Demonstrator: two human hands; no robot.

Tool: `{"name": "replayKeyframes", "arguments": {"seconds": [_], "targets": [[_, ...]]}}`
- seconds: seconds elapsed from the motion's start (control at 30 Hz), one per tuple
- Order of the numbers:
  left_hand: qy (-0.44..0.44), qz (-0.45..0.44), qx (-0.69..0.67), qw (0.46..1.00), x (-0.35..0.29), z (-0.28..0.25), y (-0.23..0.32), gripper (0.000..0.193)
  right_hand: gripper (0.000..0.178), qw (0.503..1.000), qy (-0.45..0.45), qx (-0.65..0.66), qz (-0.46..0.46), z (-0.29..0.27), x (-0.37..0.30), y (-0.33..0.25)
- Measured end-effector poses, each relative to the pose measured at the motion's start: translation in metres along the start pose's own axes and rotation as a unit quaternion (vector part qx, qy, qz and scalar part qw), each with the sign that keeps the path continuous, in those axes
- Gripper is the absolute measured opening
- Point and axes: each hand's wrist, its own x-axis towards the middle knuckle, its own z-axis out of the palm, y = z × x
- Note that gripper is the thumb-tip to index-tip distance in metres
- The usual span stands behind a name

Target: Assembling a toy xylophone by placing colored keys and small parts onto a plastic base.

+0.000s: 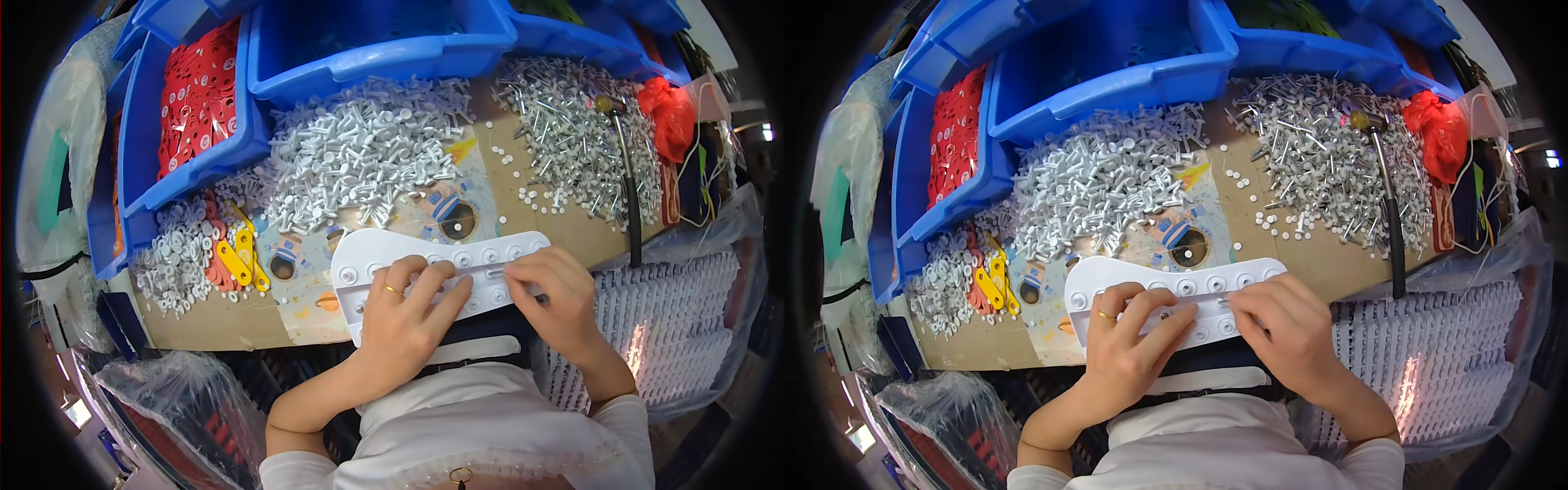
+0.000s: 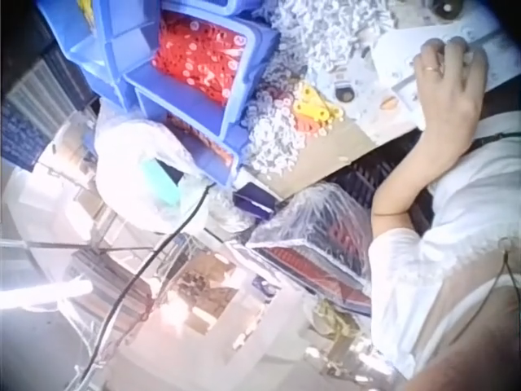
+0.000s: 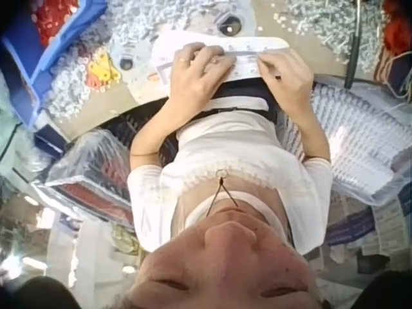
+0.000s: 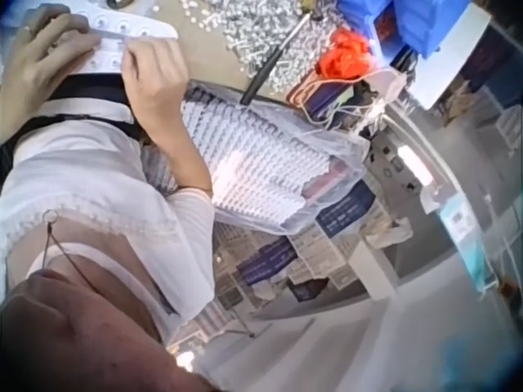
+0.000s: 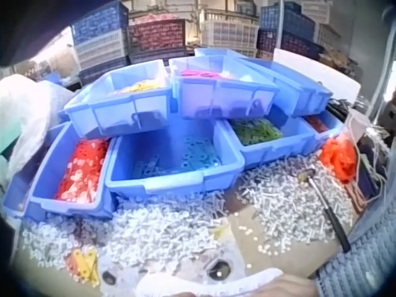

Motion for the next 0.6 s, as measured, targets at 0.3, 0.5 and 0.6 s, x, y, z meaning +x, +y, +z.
{"name": "replayKeyframes", "arguments": {"seconds": [0.3, 0.5, 0.6], "targets": [[-0.065, -0.015, -0.108, 0.992, 0.035, -0.032, -0.002, 0.023, 0.016, 0.999, -0.051, 0.007, 0.013, -0.03, 0.018, 0.021], [-0.105, 0.075, -0.048, 0.99, 0.113, 0.001, -0.041, 0.014, 0.016, 0.971, 0.018, -0.225, -0.074, -0.019, 0.051, 0.089], [-0.1, -0.034, -0.176, 0.979, 0.141, 0.03, -0.05, 0.016, 0.017, 0.975, 0.042, -0.201, -0.081, -0.017, 0.053, 0.086]]}}
